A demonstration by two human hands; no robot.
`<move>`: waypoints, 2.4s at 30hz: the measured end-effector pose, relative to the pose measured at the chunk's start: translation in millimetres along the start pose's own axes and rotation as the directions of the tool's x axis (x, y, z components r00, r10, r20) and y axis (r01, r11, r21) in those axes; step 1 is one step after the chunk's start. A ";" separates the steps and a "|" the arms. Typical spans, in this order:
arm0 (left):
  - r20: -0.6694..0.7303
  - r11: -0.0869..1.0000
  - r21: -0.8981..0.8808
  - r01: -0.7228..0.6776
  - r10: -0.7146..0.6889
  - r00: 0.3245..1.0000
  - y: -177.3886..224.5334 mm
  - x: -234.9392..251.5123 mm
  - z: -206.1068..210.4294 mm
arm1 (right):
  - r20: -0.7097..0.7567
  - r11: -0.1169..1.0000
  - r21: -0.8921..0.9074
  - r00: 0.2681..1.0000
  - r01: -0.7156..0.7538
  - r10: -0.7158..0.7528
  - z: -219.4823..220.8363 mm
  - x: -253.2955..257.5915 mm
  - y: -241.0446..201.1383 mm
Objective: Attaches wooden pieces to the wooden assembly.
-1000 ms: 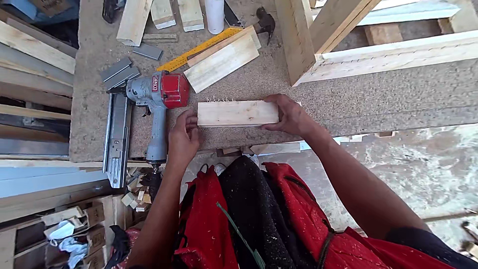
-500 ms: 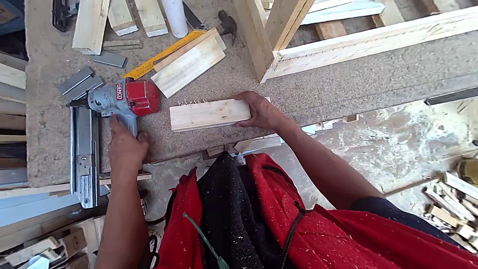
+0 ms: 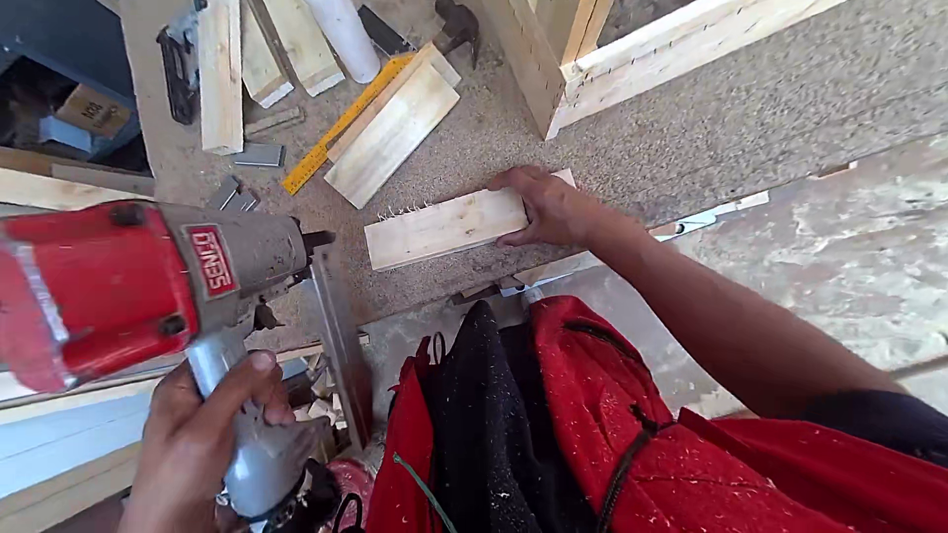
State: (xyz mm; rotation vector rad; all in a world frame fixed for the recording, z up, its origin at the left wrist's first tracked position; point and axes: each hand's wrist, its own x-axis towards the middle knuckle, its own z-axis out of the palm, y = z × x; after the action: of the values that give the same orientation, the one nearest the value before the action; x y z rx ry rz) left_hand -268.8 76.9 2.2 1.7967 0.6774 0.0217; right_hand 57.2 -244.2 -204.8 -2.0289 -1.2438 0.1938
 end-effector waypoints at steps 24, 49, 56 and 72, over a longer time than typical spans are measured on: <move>0.277 0.981 0.049 0.188 -0.194 0.941 51.3 52.6 44.1 | 0.022 1.000 -0.011 1.000 0.001 -0.001 -3.4 1.6 4.6; 0.363 0.941 0.257 0.221 -0.306 0.880 103.2 88.6 140.9 | -0.061 0.987 0.128 0.993 -0.092 0.101 -8.0 -3.3 0.8; 0.452 0.955 0.235 0.182 -0.273 0.849 116.6 74.5 145.5 | -0.130 0.984 0.177 0.990 -0.026 0.050 -9.0 -5.9 4.7; -0.297 0.733 0.654 0.186 0.023 0.955 26.9 82.7 90.0 | 0.016 0.998 0.008 0.998 -0.059 0.059 2.0 0.7 3.8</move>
State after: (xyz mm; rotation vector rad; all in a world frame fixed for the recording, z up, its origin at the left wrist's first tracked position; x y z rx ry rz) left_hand -157.2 31.1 -31.1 2.5011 1.0733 -0.0317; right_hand 59.3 -243.6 -208.6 -2.0618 -1.1918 0.2428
